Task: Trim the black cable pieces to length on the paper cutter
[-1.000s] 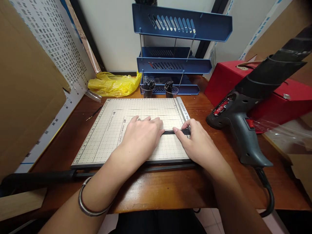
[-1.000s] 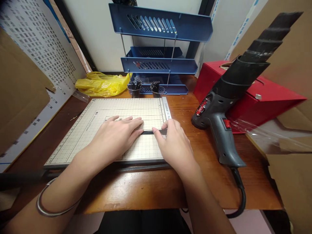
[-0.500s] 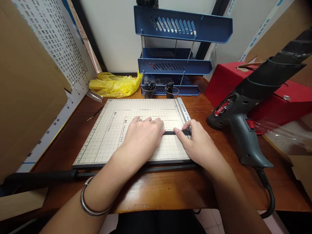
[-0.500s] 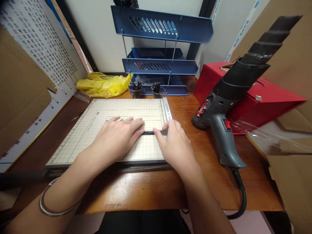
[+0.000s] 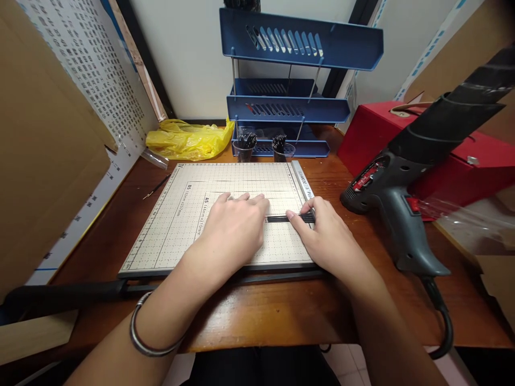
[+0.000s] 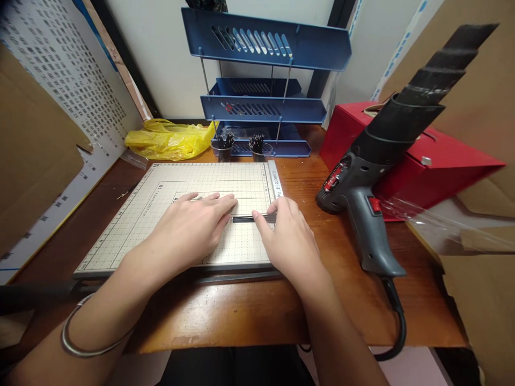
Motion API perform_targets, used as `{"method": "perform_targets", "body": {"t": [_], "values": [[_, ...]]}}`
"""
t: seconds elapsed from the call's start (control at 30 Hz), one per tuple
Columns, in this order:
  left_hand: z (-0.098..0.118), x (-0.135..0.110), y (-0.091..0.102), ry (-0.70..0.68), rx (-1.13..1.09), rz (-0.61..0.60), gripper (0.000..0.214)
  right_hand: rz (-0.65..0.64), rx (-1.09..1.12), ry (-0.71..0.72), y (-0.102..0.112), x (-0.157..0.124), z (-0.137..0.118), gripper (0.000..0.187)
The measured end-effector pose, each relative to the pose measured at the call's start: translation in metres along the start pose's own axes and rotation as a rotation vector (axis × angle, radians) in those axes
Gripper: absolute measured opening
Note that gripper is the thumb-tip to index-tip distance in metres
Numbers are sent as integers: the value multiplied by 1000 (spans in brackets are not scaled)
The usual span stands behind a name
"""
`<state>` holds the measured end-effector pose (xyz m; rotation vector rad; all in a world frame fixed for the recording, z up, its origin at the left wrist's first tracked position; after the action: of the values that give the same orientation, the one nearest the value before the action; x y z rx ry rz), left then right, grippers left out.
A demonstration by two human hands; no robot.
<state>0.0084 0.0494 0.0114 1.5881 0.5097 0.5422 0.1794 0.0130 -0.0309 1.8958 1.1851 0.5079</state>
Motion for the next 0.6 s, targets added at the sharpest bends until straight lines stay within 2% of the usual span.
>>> {"method": "perform_targets", "body": {"t": [0.6], "values": [[1,0,2,-19,-14,-11,25,-12,-2,-3,0,0,0,33]]}}
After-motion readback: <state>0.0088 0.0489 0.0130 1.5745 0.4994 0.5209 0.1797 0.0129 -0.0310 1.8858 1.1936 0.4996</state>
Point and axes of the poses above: each hand's wrist, its own x-axis towards the middle knuckle, its own y-axis out of the back of the hand, z = x × y, the point moved 2 cm from there along x, towards the middle knuckle, and after that the axes turned 14 degrees about -y, right-handed, at the moved point
